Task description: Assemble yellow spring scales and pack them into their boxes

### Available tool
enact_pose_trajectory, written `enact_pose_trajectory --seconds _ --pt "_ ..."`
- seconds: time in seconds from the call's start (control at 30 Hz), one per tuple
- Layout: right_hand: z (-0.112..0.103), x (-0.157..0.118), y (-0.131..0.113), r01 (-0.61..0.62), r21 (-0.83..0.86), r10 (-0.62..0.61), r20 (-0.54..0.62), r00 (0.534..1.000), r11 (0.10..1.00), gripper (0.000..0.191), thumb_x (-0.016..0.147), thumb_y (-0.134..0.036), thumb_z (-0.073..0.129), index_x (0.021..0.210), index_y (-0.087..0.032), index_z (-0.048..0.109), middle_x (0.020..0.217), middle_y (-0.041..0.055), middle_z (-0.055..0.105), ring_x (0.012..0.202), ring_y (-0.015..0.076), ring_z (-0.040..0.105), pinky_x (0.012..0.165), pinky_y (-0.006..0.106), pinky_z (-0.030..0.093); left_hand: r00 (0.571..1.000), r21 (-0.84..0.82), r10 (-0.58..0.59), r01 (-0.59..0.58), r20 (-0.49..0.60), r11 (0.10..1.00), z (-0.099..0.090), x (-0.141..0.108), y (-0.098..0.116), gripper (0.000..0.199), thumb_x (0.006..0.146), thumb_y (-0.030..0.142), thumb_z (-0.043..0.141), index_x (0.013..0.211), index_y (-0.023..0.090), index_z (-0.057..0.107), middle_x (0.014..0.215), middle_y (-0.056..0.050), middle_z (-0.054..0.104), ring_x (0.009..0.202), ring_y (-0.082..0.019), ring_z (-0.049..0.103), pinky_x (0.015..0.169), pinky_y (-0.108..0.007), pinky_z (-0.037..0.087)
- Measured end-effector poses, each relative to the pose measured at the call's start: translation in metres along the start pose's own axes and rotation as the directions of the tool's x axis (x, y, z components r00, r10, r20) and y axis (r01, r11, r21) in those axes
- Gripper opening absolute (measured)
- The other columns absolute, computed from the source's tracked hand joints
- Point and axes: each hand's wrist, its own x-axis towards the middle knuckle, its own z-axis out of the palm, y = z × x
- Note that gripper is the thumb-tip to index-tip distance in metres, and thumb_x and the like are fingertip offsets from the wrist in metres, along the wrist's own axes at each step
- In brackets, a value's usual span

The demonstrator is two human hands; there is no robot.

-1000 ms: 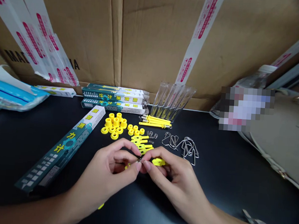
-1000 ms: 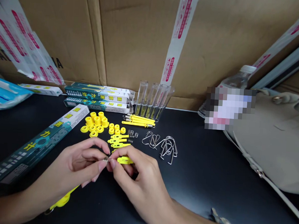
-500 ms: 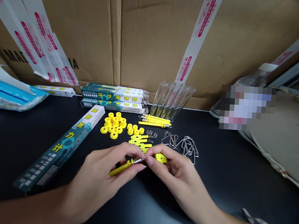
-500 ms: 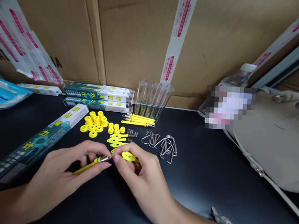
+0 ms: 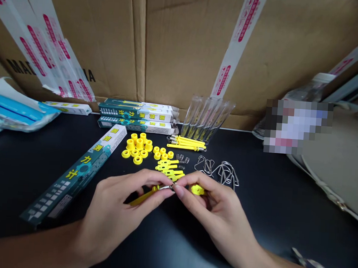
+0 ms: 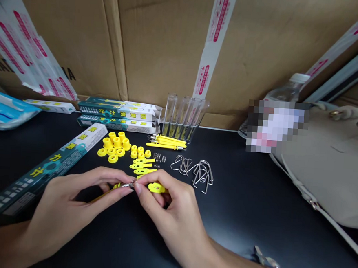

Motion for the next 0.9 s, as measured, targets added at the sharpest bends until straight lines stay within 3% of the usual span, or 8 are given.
enact_pose_trajectory --seconds 0.23,0.47,0.6,0.9 --pt "-0.0017 -0.0028 0.0014 0.01 -0.054 -0.011 -0.016 1.0 0.999 0.021 0.094 -0.04 0.06 0.089 -0.021 0.068 0.056 -0.0069 0.035 0.05 0.0106 0.026 0.046 0.025 0.022 0.997 -0.051 -0.023 0.027 0.075 0.998 0.0012 0.0026 -0.0042 0.004 0.085 0.031 0.076 0.087 0.034 0.076 0.076 0.012 0.078 0.062 -0.011 0.071 0.065 -0.017 0.053" --pt "-0.0031 -0.0017 0.0021 0.108 -0.223 -0.119 -0.038 0.992 0.969 0.017 0.096 -0.033 0.06 0.091 -0.022 0.072 0.072 -0.002 0.064 0.052 0.0103 0.044 0.049 0.023 0.035 0.99 -0.083 -0.071 0.081 0.118 0.993 0.0022 0.0014 -0.0066 0.003 0.084 0.033 0.076 0.087 0.032 0.074 0.079 0.011 0.079 0.07 -0.012 0.075 0.069 -0.015 0.055" --pt "-0.0044 -0.0023 0.0029 0.181 -0.31 -0.199 -0.029 0.98 0.933 0.015 0.096 -0.029 0.059 0.093 -0.022 0.071 0.077 -0.0018 0.068 0.053 0.0098 0.048 0.051 0.022 0.038 0.982 -0.15 -0.111 0.134 0.153 0.979 0.0028 0.0023 -0.0049 0.007 0.084 0.032 0.076 0.085 0.029 0.071 0.078 0.01 0.079 0.073 -0.012 0.076 0.069 -0.014 0.055" --pt "-0.0035 0.0013 0.0035 0.101 -0.274 -0.098 0.025 0.995 0.957 0.022 0.1 -0.037 0.053 0.098 -0.022 0.069 0.077 -0.0005 0.066 0.058 0.0125 0.05 0.053 0.024 0.04 0.95 -0.304 -0.16 0.242 0.27 0.921 0.003 0.0085 -0.007 0.005 0.087 0.024 0.07 0.084 0.023 0.066 0.073 0.005 0.072 0.065 -0.011 0.071 0.065 -0.017 0.059"
